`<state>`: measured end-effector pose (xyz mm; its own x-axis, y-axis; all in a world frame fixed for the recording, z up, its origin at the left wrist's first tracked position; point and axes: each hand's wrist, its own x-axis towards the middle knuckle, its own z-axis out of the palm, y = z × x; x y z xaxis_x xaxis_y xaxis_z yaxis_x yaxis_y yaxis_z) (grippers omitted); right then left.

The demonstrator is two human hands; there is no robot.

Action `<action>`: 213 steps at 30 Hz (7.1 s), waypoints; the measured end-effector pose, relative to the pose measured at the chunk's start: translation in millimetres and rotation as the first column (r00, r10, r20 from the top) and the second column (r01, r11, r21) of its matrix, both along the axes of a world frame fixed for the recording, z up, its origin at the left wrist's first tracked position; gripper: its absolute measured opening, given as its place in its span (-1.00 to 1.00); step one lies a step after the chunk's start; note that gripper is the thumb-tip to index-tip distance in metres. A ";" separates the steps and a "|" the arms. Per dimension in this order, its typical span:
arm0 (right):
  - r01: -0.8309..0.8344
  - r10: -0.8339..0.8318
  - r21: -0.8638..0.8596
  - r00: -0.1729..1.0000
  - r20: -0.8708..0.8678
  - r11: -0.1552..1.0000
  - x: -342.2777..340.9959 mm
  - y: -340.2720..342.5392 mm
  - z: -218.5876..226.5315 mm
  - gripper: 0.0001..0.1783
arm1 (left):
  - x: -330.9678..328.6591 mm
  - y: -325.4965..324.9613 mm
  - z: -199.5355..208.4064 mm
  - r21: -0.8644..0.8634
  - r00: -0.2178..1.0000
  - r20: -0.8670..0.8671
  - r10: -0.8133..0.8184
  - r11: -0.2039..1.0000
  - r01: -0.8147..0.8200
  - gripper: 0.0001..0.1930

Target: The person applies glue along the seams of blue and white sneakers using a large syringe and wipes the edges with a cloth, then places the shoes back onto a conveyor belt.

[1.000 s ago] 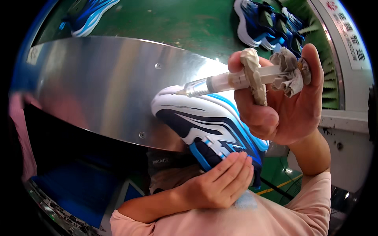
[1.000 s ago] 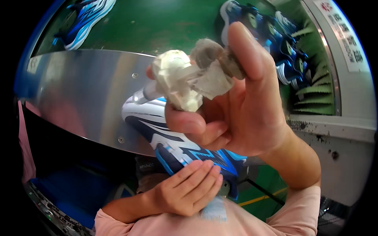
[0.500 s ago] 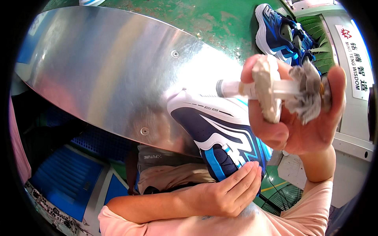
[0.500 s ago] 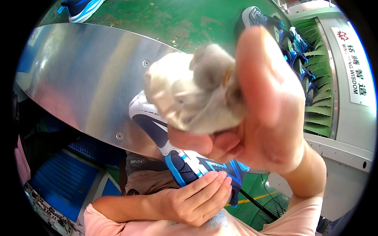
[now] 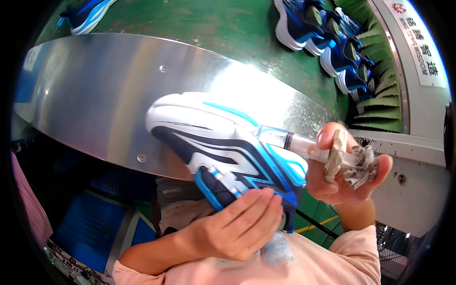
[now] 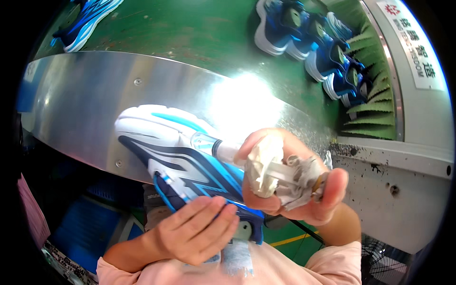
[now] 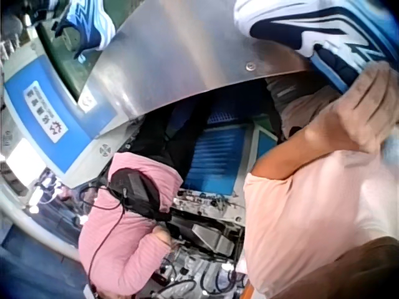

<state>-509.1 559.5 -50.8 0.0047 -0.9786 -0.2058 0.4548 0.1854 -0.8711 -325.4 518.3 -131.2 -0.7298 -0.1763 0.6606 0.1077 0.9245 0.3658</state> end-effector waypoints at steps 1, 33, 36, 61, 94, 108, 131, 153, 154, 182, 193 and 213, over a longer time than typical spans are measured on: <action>0.024 -0.024 0.022 1.000 0.016 0.999 2.0 7.6 -3.1 0.11 | 4.2 -2.7 0.5 -0.009 1.000 0.023 0.004 1.000 -0.004 -0.83; 0.225 -0.182 0.006 0.774 0.606 0.974 35.5 63.6 -90.1 0.13 | 40.0 -104.1 68.6 -0.321 0.869 0.486 0.091 0.944 0.081 -0.60; 0.285 -0.227 0.013 0.733 0.641 0.958 46.4 54.2 -97.0 0.09 | 29.3 -122.0 69.5 -0.343 0.844 0.531 0.076 0.930 0.132 -0.58; 0.747 -0.669 0.014 0.588 0.454 0.665 84.8 3.0 -97.5 0.03 | -75.7 -101.4 57.5 -0.361 0.575 0.680 0.455 0.890 -0.278 -0.59; -0.456 0.460 0.110 0.888 -0.011 0.883 -151.7 -36.0 -108.2 -0.06 | -88.7 11.8 -84.7 -0.452 0.885 0.100 0.455 0.813 -0.367 -0.75; -0.327 0.305 0.070 0.926 0.220 0.942 -487.1 275.7 -218.8 0.16 | -365.8 241.9 -177.5 -0.573 0.758 0.132 0.639 0.673 -0.467 -0.68; 0.373 -0.008 -0.399 0.738 0.675 0.838 -517.1 489.7 -147.8 0.11 | -457.4 378.2 20.9 -0.570 0.751 0.254 0.610 0.721 -0.393 -0.42; 0.229 -0.146 -0.507 0.969 0.197 0.831 -322.9 326.2 -113.2 -0.07 | -369.9 118.2 123.1 0.169 0.547 0.821 0.165 0.844 -0.508 -0.34; 0.228 -0.162 -0.514 0.972 0.171 0.827 -319.8 324.7 -107.2 -0.08 | -369.8 114.8 125.9 0.182 0.539 0.830 0.145 0.842 -0.507 -0.34; 0.299 -0.544 -0.497 0.099 -0.833 0.815 -351.4 235.6 -110.0 -0.21 | -385.7 -138.1 81.3 0.726 0.891 0.089 0.445 0.584 -0.364 -0.30; 0.298 -0.468 -0.408 0.167 -0.868 0.863 -360.1 194.9 -84.3 -0.26 | -174.9 -180.4 30.9 0.839 -0.137 0.059 0.989 -0.123 -0.529 -0.12; 0.436 -0.518 -0.319 0.484 -0.705 0.841 -386.9 129.8 -73.4 -0.36 | -258.9 -18.0 14.0 0.703 0.598 0.157 0.786 0.337 -0.626 -0.15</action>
<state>-895.9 689.3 -124.2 -0.5804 -0.7944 0.1789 -0.3603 0.0535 -0.9313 -584.4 500.3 -117.2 0.0039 -0.9754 0.2202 -0.3319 0.2065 0.9204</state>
